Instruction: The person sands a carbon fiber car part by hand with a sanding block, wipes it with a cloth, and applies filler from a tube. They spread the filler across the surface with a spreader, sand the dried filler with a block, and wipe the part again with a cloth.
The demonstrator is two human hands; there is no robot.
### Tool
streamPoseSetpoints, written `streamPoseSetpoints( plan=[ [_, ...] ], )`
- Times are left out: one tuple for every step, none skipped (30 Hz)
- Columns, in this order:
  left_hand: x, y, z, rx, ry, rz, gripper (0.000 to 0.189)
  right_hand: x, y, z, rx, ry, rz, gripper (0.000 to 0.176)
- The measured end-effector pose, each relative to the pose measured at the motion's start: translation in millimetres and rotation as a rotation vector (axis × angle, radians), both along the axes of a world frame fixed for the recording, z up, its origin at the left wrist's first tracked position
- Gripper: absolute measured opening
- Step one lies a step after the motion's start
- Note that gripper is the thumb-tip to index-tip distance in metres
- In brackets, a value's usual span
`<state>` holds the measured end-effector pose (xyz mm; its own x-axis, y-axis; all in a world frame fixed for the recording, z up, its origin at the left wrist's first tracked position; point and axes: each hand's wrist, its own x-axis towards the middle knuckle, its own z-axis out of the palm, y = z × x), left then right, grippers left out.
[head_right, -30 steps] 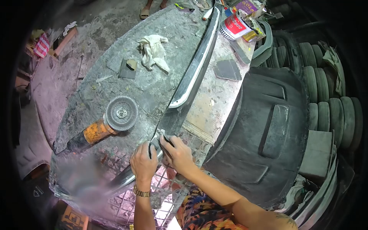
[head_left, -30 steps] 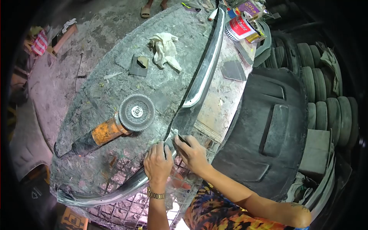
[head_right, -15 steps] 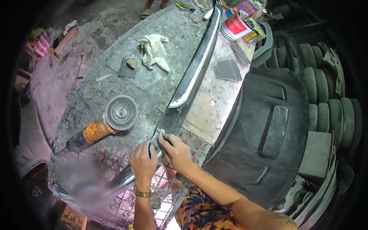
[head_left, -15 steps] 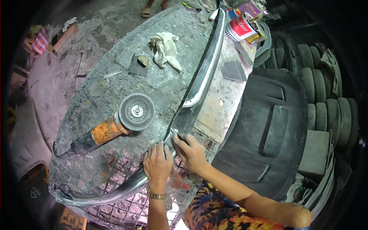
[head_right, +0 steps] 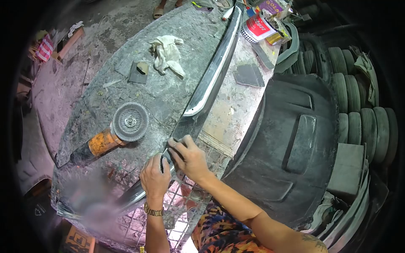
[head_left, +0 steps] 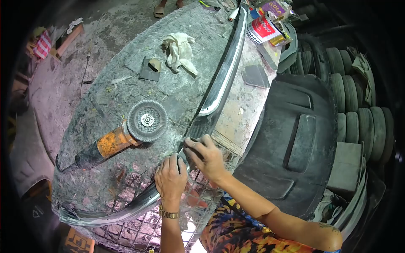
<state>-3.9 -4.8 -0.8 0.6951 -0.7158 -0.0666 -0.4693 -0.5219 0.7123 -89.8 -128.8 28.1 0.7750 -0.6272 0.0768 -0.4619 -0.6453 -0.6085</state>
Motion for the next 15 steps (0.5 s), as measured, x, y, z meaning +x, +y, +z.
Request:
streamPoseSetpoints(
  plan=[
    [0,0,0,0.003,0.012,-0.001,0.024,-5,2,-2,0.002,0.000,-0.003,0.037],
    [0,1,-1,0.006,0.024,-0.003,0.023,-12,8,-3,-0.014,0.050,0.014,0.037],
    [2,0,-1,0.006,0.019,-0.007,0.023,-16,12,-3,-0.033,0.097,0.033,0.038],
    [2,0,-2,-0.002,0.003,-0.008,0.023,-19,15,-2,-0.040,0.121,0.046,0.039],
    [1,0,-2,-0.006,-0.008,-0.010,0.023,-17,14,-7,-0.037,0.121,0.047,0.039],
    [1,0,-1,-0.002,-0.004,-0.012,0.023,-11,11,-10,-0.028,0.113,0.037,0.040],
    [0,1,0,0.012,0.015,-0.030,0.022,-10,12,-9,-0.018,0.111,0.021,0.040],
    [2,0,1,0.021,0.026,-0.043,0.022,-13,13,-6,-0.010,0.082,0.024,0.040],
    [4,0,1,0.016,0.016,-0.041,0.022,-18,13,-6,-0.016,0.072,0.025,0.040],
    [3,1,-1,0.013,0.005,-0.041,0.022,-24,16,-5,0.001,0.099,0.029,0.040],
    [2,1,-2,0.009,0.000,-0.035,0.022,-29,16,-7,0.016,0.131,0.039,0.040],
    [2,1,-2,-0.005,-0.011,-0.035,0.021,-17,11,-6,-0.005,0.096,0.056,0.039],
    [-2,2,-1,0.000,0.000,-0.036,0.021,-15,9,-9,0.001,0.107,0.055,0.039],
    [-2,2,-1,0.009,0.006,-0.037,0.021,-14,8,-14,0.004,0.089,0.045,0.039],
    [1,1,0,0.013,0.001,-0.033,0.021,-10,6,-17,0.002,0.063,0.039,0.040]
  ],
)
